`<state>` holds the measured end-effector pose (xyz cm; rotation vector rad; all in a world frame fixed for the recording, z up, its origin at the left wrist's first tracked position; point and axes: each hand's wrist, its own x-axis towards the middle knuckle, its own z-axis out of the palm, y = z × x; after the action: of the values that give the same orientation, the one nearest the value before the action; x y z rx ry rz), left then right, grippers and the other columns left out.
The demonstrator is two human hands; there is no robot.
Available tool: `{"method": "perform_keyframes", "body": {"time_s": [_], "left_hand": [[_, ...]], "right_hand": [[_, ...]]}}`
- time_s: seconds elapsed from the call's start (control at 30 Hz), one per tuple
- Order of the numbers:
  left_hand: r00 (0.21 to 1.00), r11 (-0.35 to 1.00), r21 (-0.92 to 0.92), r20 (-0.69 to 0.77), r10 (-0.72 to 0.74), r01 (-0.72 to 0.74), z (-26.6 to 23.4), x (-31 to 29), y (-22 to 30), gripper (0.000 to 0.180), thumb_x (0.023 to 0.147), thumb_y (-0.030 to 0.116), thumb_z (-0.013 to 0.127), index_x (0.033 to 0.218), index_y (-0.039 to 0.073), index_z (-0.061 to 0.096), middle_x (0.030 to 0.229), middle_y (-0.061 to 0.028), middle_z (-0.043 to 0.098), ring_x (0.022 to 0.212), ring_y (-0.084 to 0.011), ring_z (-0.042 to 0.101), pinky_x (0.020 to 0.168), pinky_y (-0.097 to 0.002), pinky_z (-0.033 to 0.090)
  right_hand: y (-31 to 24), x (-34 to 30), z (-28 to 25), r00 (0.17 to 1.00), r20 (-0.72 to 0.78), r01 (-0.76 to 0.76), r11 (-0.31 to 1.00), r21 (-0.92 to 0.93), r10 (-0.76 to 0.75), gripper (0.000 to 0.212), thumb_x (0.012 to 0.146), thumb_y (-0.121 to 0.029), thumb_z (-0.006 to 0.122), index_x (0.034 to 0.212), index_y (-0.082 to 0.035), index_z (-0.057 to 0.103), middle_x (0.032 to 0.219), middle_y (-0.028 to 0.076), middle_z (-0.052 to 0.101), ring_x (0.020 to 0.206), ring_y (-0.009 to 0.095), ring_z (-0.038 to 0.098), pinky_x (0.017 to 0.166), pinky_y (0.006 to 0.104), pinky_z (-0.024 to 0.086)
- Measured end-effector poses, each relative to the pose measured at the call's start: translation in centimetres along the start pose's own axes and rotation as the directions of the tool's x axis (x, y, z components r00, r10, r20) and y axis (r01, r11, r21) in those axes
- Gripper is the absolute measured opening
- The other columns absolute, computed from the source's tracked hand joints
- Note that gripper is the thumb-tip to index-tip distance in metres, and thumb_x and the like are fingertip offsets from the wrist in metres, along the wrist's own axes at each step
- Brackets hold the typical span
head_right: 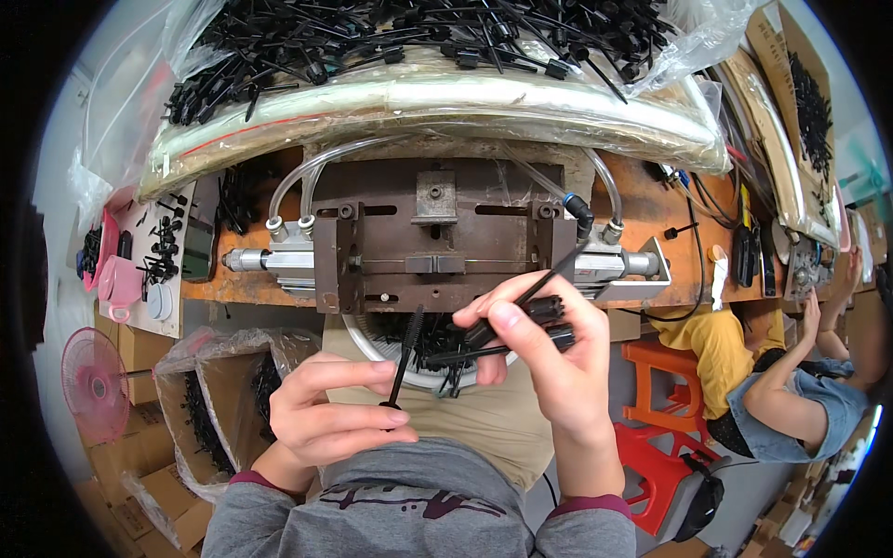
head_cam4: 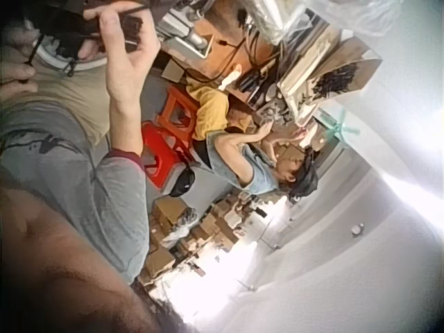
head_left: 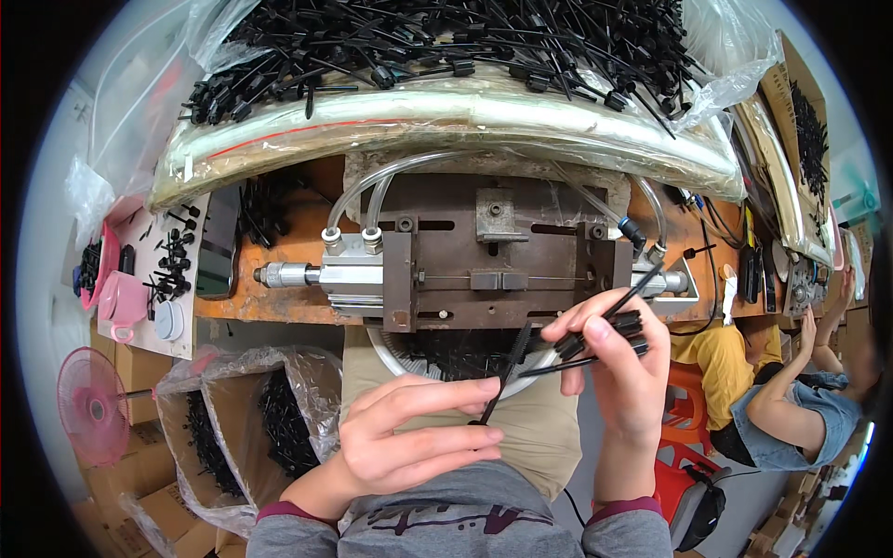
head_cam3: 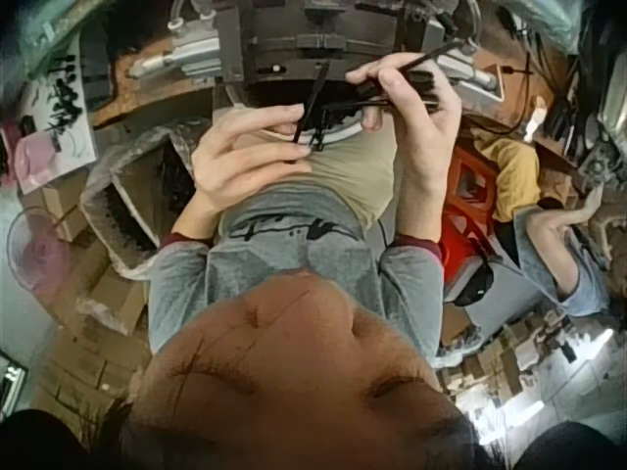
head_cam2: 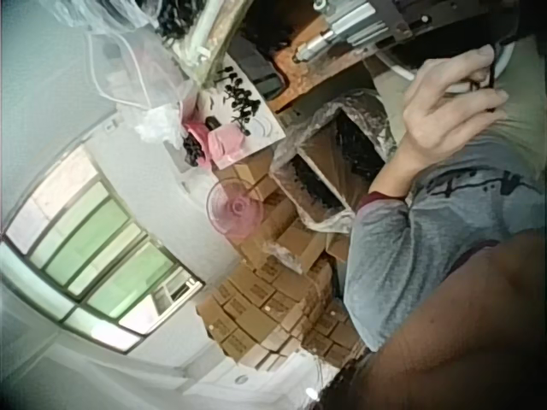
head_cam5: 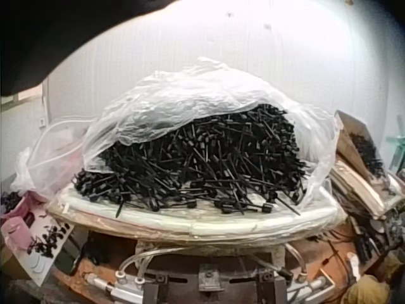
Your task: Assembling small black plastic components using a pneumatic clamping or insertion tool at a workbench.
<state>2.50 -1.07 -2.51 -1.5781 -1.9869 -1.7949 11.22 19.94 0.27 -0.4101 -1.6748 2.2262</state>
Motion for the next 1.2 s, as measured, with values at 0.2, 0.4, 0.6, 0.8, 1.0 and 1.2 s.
{"method": "perform_keyframes", "body": {"time_s": [0.2, 0.4, 0.6, 0.8, 1.0, 1.2], "left_hand": [[0.999, 0.999, -0.019, 0.013, 0.043, -0.043, 0.2, -0.3, -0.5, 0.029, 0.067, 0.013, 0.086, 0.095, 0.008, 0.078, 0.113, -0.0093, 0.069, 0.079, -0.0177, 0.068, 0.064, -0.0278, 0.055], [0.999, 0.996, -0.086, 0.045, 0.018, -0.014, 0.2, -0.4, -0.4, 0.031, 0.068, 0.009, 0.085, 0.097, 0.002, 0.076, 0.114, -0.0132, 0.069, 0.082, -0.0208, 0.07, 0.069, -0.0285, 0.058], [0.992, 0.995, -0.101, 0.126, 0.013, -0.001, -0.2, -0.4, -0.4, 0.032, 0.068, 0.006, 0.082, 0.099, -0.003, 0.075, 0.118, -0.0179, 0.069, 0.086, -0.0236, 0.071, 0.074, -0.0307, 0.06], [0.99, 0.996, -0.092, 0.138, 0.001, 0.011, -0.2, -0.7, -0.4, 0.031, 0.068, 0.005, 0.081, 0.097, -0.004, 0.074, 0.117, -0.0176, 0.069, 0.086, -0.0248, 0.071, 0.075, -0.0311, 0.06], [0.99, 0.995, -0.094, 0.137, -0.031, 0.044, 0.0, -0.9, -0.2, 0.03, 0.068, 0.004, 0.081, 0.096, -0.004, 0.074, 0.117, -0.0172, 0.069, 0.086, -0.0244, 0.071, 0.074, -0.0306, 0.06], [0.989, 0.996, -0.079, 0.144, -0.04, 0.052, 0.2, -0.8, -0.2, 0.03, 0.068, 0.005, 0.081, 0.095, -0.004, 0.074, 0.117, -0.0171, 0.069, 0.085, -0.024, 0.071, 0.073, -0.0305, 0.06]], "right_hand": [[0.5, -0.1, 0.5, 0.979, 0.116, -0.177, 0.983, 0.052, 0.17, 0.015, 0.094, -0.007, 0.064, 0.103, 0.005, 0.068, 0.089, 0.015, 0.071, 0.056, 0.009, 0.06, 0.049, 0.0208, 0.047], [0.7, 0.1, 0.8, 0.967, 0.163, -0.204, 0.978, 0.048, 0.194, 0.009, 0.091, -0.004, 0.067, 0.095, 0.003, 0.069, 0.095, 0.014, 0.071, 0.058, 0.008, 0.06, 0.049, 0.0202, 0.048], [1.2, -0.2, 0.9, 0.984, 0.111, -0.149, 0.987, 0.052, 0.143, 0.008, 0.091, -0.004, 0.067, 0.091, 0.003, 0.068, 0.093, 0.013, 0.07, 0.059, 0.008, 0.06, 0.048, 0.0197, 0.048], [1.3, -0.6, 1.2, 0.988, 0.105, -0.119, 0.992, 0.032, 0.115, 0.008, 0.091, -0.003, 0.067, 0.087, 0.003, 0.066, 0.092, 0.014, 0.07, 0.06, 0.008, 0.06, 0.047, 0.0191, 0.048], [2.0, -0.8, 1.1, 0.991, 0.11, -0.087, 0.995, 0.049, 0.081, 0.009, 0.091, -0.002, 0.066, 0.085, 0.004, 0.064, 0.09, 0.015, 0.07, 0.058, 0.008, 0.06, 0.047, 0.0186, 0.047], [2.1, -1.1, 1.2, 0.994, 0.073, -0.087, 0.994, 0.061, 0.083, 0.007, 0.092, -0.002, 0.066, 0.087, 0.003, 0.064, 0.089, 0.014, 0.07, 0.057, 0.007, 0.06, 0.046, 0.0179, 0.046]]}}
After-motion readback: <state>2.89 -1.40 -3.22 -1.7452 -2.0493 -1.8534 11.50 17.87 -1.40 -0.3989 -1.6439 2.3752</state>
